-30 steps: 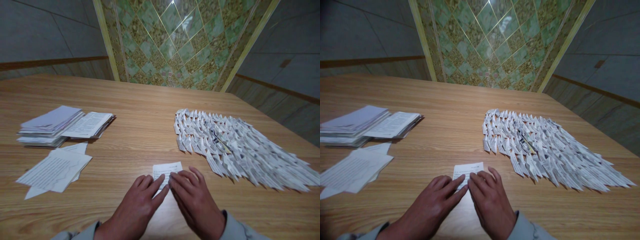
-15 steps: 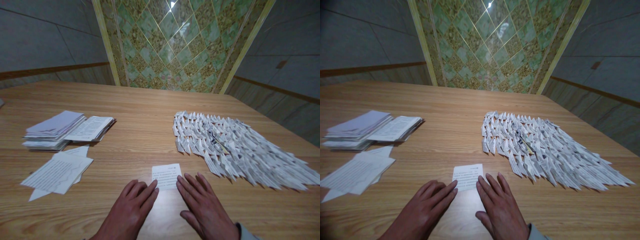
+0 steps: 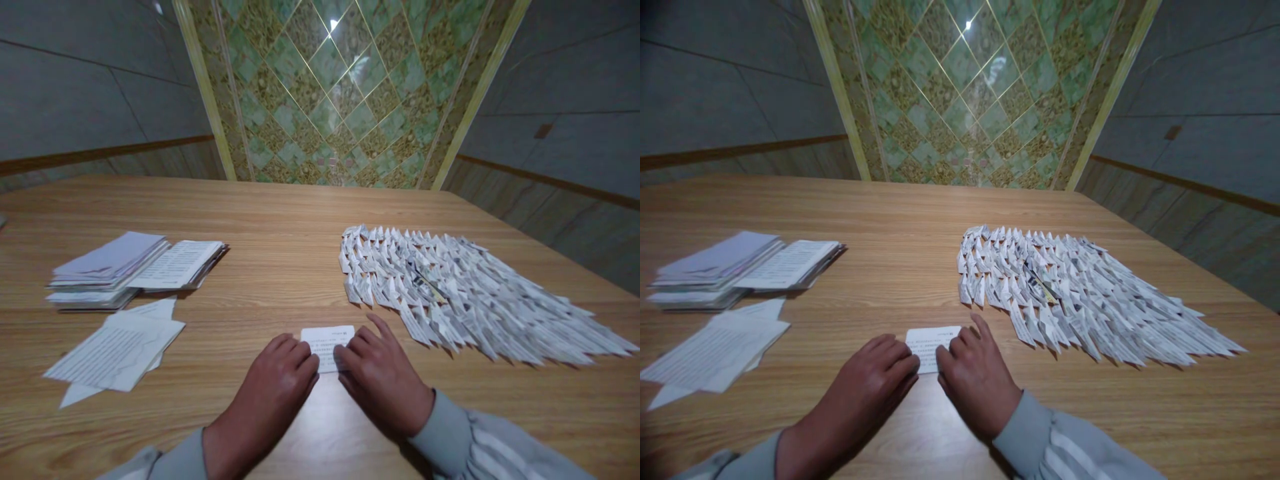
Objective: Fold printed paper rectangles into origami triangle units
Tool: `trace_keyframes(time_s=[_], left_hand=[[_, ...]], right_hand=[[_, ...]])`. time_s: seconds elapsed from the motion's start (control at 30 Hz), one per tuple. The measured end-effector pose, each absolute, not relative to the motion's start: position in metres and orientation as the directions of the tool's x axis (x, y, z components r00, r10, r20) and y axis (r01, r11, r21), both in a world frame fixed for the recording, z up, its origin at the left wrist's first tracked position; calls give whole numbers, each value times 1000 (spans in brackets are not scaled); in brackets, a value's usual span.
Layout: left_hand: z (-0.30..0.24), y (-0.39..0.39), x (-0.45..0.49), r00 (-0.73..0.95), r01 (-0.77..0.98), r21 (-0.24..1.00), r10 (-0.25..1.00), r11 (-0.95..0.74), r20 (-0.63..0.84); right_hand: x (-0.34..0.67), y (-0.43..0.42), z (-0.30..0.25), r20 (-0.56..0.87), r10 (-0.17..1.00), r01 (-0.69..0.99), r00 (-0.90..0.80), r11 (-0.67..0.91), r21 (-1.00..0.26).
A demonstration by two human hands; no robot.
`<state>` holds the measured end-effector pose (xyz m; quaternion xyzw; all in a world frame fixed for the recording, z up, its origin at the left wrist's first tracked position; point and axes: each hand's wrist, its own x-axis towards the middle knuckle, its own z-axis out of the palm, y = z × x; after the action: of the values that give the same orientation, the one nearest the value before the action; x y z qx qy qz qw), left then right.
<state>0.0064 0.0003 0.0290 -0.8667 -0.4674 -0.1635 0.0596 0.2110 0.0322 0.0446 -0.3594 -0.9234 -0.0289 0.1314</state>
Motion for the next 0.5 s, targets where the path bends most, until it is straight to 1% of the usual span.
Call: trace_keyframes(time_s=[0.07, 0.13, 0.23, 0.37, 0.43, 0.5], left_hand=[[26, 0, 5, 499, 830, 42, 775, -556, 387], [22, -1, 4, 480, 832, 62, 770, -552, 421], [21, -2, 3, 462, 798, 167, 766, -579, 447], [25, 1, -2, 464, 705, 316, 750, -635, 473], [26, 3, -5, 452, 662, 363, 736, -656, 505], [27, 4, -8, 439, 626, 395, 722, -673, 535]], right_hand=[[201, 35, 43, 298, 643, 660, -705, 749, -57], [194, 35, 38, 355, 609, 631, -709, 773, -65], [191, 34, 32, 455, 550, 591, -700, 804, -64], [198, 35, 38, 599, 492, 531, -632, 838, -127], [201, 36, 43, 627, 456, 481, -632, 865, -145], [202, 38, 45, 619, 427, 430, -659, 890, -155]])
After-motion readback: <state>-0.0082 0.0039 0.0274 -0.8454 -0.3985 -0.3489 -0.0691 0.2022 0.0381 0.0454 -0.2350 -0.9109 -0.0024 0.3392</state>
